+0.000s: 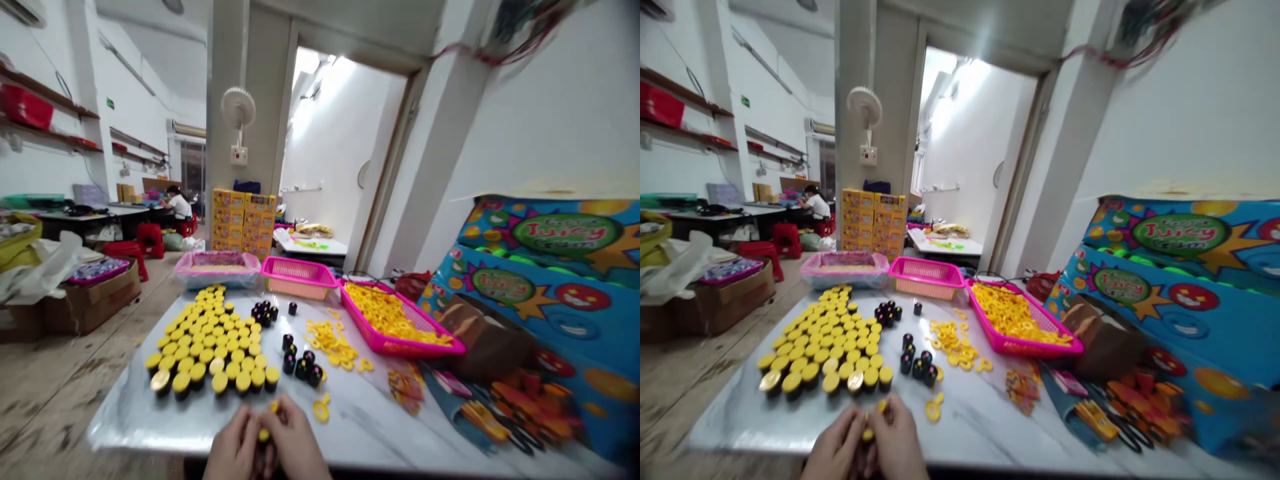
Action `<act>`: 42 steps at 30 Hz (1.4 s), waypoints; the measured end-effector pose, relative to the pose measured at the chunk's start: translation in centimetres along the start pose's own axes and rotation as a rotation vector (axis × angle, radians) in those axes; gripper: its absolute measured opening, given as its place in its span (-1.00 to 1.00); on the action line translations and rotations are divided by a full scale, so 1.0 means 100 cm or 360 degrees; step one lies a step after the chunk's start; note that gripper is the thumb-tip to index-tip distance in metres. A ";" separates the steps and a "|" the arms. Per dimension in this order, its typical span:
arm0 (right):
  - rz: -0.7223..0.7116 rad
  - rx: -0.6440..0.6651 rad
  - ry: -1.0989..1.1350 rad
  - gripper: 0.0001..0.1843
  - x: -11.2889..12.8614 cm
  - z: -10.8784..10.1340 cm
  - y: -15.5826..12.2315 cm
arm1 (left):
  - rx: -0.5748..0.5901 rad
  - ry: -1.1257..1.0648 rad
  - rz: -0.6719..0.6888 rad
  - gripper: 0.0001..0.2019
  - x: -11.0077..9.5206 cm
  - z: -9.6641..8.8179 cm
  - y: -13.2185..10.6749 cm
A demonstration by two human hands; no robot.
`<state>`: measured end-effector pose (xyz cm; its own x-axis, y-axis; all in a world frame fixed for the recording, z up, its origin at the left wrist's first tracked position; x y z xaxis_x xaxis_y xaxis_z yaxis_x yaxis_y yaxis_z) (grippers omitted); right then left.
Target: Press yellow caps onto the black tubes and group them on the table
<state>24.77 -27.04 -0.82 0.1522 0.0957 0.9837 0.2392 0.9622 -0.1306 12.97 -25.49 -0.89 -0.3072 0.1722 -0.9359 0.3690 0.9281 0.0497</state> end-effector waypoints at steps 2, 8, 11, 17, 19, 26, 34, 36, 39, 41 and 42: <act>-0.0010 -0.0008 0.0032 -0.47 0.010 0.005 -0.010 | 0.0099 0.0011 0.0052 -0.59 -0.011 -0.005 -0.015; 0.0214 0.0198 0.0196 -0.53 0.017 -0.001 -0.023 | 0.0301 -0.0114 -0.0060 -0.60 -0.029 -0.027 -0.019; 0.0299 0.0308 0.0233 -0.52 0.019 -0.005 -0.024 | 0.0468 -0.0286 -0.0221 -0.55 -0.024 -0.028 -0.012; 0.0351 0.0295 0.0288 -0.56 0.018 -0.004 -0.024 | 0.0352 -0.0290 -0.0307 -0.70 -0.020 -0.021 0.005; 0.0341 0.0264 0.0270 -0.58 0.017 -0.003 -0.023 | 0.0326 -0.0277 -0.0310 -0.72 -0.020 -0.018 0.008; 0.0249 0.0154 0.0325 -0.42 0.021 -0.001 -0.030 | -0.0125 0.0111 0.0168 -0.74 -0.018 -0.016 -0.022; 0.0120 -0.0144 0.0395 -0.57 0.018 -0.004 -0.029 | -0.0323 0.0532 0.0669 -0.74 -0.013 -0.011 -0.024; 0.0303 -0.0055 0.0261 -0.56 0.024 -0.008 -0.019 | -0.0323 0.0537 0.0681 -0.75 -0.014 -0.012 -0.026; 0.0446 0.0219 -0.0006 -0.54 0.038 -0.013 -0.002 | -0.0246 0.0597 0.0636 -0.76 -0.016 -0.012 -0.029; 0.0472 0.0399 -0.0155 -0.55 0.043 -0.015 0.005 | -0.0184 0.0646 0.0592 -0.78 -0.017 -0.010 -0.029; 0.0480 0.0464 -0.0221 -0.55 0.044 -0.016 0.007 | -0.0163 0.0667 0.0567 -0.79 -0.017 -0.008 -0.027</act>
<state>27.12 -26.40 3.19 0.0385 0.3975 0.9168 -0.0799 0.9157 -0.3937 11.79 -28.04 0.89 -0.5093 0.5781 -0.6375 0.4333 0.8123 0.3904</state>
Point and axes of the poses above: each hand's wrist, its own y-axis towards the middle knuckle, its own z-axis out of the palm, x = y × z, the point moved 3 cm from there along y, towards the middle knuckle, and after that the axes turned 5 degrees about y, right-handed, at the moved point
